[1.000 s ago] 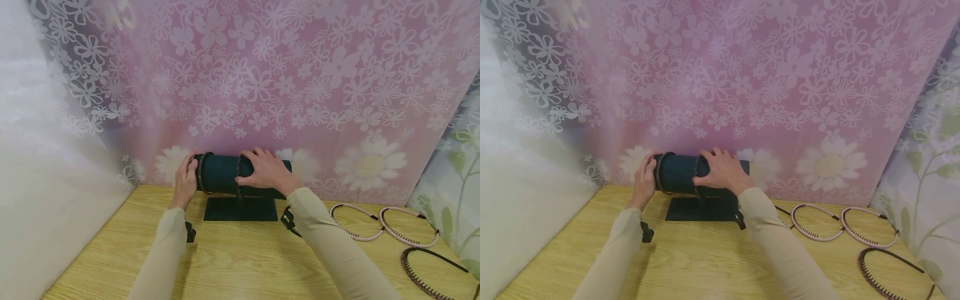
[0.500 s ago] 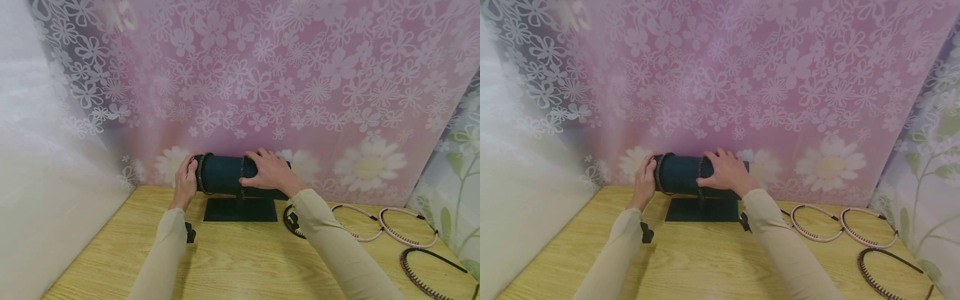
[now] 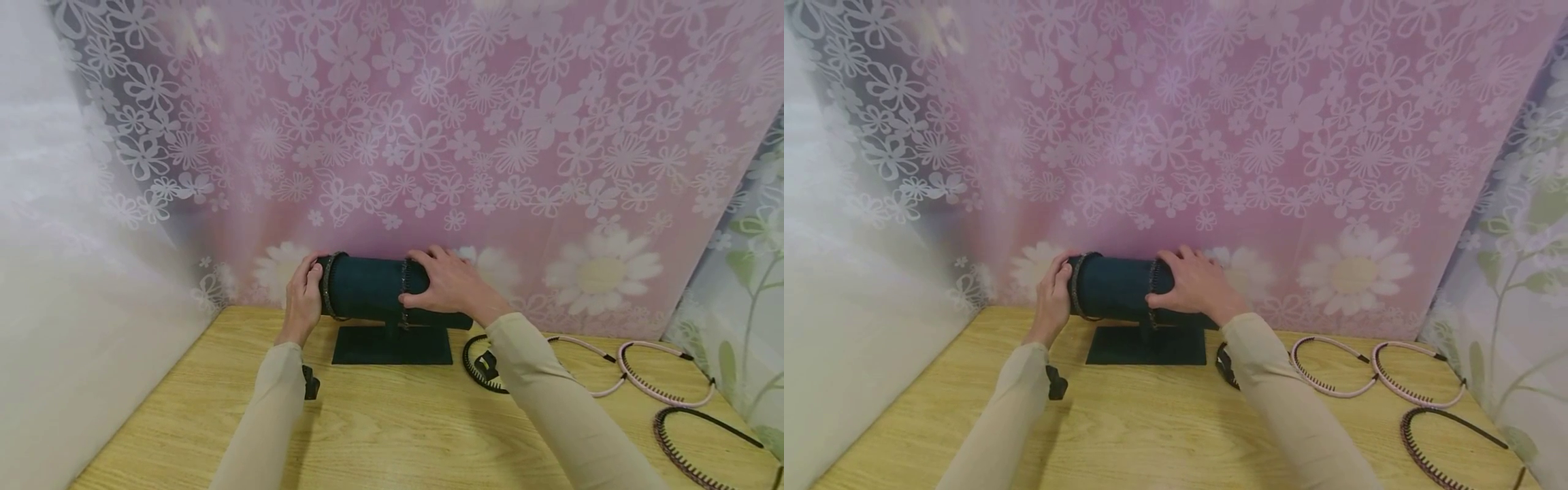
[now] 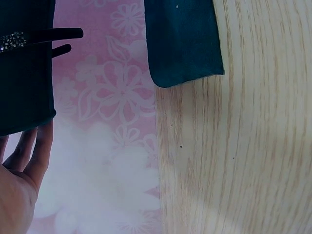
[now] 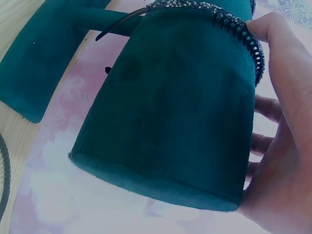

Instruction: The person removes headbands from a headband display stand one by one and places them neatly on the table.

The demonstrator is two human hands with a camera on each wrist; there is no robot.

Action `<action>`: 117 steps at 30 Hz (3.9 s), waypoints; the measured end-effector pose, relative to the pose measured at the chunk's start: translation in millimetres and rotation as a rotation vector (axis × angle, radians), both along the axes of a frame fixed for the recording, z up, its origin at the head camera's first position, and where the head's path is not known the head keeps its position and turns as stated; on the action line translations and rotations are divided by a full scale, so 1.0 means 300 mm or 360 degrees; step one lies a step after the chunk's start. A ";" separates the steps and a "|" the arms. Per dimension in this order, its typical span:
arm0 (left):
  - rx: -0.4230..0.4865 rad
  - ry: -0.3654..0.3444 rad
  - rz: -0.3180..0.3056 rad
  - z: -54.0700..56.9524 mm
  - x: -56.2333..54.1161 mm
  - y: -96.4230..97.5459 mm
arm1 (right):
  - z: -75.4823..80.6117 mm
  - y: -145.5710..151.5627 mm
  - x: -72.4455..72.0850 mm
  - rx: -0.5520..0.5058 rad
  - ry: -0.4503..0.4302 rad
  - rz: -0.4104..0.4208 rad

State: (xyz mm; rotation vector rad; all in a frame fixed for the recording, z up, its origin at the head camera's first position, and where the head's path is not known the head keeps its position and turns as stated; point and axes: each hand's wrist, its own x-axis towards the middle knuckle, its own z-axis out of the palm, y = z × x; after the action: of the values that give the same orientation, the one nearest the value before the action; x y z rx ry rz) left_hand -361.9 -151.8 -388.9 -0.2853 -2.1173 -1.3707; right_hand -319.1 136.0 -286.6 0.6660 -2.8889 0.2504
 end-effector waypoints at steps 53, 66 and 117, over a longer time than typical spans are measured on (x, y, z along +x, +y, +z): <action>0.0010 0.0031 0.0009 -0.003 -0.001 0.001 | -0.021 0.142 0.036 -0.0083 -0.0029 -0.0050; 0.0010 0.0039 -0.0006 -0.003 0.002 0.004 | -0.023 0.178 0.045 -0.0082 -0.0044 -0.0069; 0.0010 0.0042 -0.0010 -0.002 -0.003 0.005 | -0.027 0.270 0.055 -0.0077 -0.0078 -0.0079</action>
State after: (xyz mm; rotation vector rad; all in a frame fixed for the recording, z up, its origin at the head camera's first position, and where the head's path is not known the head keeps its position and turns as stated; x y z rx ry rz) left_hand -362.8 -150.3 -389.6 -0.3063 -2.0916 -1.3698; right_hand -302.7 217.1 -294.8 0.5871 -2.9312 0.3332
